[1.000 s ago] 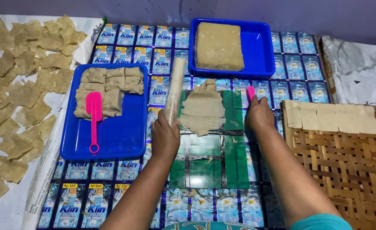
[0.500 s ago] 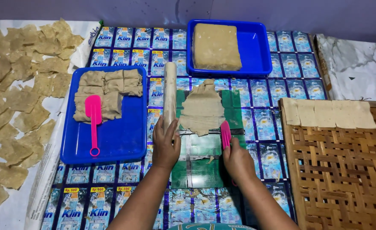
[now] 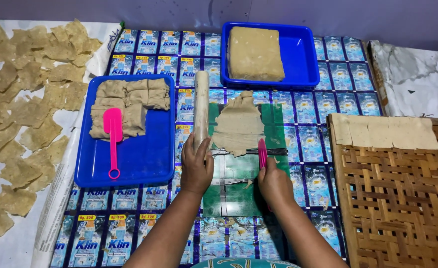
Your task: Flattening dough using a rolling pin and cutting it into squares.
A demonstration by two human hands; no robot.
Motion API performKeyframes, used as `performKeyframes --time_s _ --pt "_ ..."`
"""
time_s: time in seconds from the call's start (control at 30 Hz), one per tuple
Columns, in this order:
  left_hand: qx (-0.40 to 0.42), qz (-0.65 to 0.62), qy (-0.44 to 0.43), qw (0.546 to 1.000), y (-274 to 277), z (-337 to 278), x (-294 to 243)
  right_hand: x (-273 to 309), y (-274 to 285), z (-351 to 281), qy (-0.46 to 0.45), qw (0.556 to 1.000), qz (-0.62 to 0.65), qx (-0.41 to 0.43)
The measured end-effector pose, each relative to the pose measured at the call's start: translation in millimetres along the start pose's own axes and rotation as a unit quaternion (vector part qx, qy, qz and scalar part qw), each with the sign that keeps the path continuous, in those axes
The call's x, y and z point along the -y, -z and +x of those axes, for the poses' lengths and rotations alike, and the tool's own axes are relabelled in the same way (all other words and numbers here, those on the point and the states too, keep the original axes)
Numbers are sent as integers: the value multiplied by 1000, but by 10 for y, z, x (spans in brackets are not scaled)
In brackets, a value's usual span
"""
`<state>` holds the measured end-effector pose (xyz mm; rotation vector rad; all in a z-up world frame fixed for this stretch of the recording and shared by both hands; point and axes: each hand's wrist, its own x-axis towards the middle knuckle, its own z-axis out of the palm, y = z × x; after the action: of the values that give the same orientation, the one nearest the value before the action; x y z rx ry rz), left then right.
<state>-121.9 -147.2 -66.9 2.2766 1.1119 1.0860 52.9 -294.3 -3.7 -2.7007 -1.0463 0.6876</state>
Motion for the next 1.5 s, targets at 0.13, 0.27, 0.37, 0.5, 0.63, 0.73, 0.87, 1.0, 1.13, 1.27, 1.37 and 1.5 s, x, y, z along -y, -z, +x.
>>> performKeyframes --time_s 0.13,0.27,0.37,0.5,0.63,0.73,0.87,1.0,1.13,1.27,1.37,1.5 --pt "2 -3 0 1000 25 23 -24 -7 -19 125 3 1000 -6 -1" --pt "-7 17 -6 1000 36 31 -30 46 17 193 13 1000 -2 -12" --pt "-9 47 -11 999 55 27 -38 10 -46 326 14 1000 -3 -18" --pt "-6 73 -8 997 58 27 -47 17 -64 481 16 999 -3 -29" --pt "13 77 5 997 99 39 -83 63 -61 627 23 999 9 -37" --pt "24 70 14 997 111 51 -94 95 -61 788 36 998 14 -51" --pt "30 79 17 996 112 54 -95 112 -69 1029 48 997 8 -65" --pt "31 77 18 996 127 58 -109 256 50 937 55 997 1 -48" --pt "30 76 16 996 143 70 -125 626 122 273 65 998 -6 -6" --pt "30 75 18 997 161 82 -135 678 -83 -46 81 995 -22 60" --pt "24 79 15 996 154 70 -131 672 -140 -125 81 993 -19 84" --pt "19 82 10 996 151 72 -135 660 -187 -130 77 993 -20 91"
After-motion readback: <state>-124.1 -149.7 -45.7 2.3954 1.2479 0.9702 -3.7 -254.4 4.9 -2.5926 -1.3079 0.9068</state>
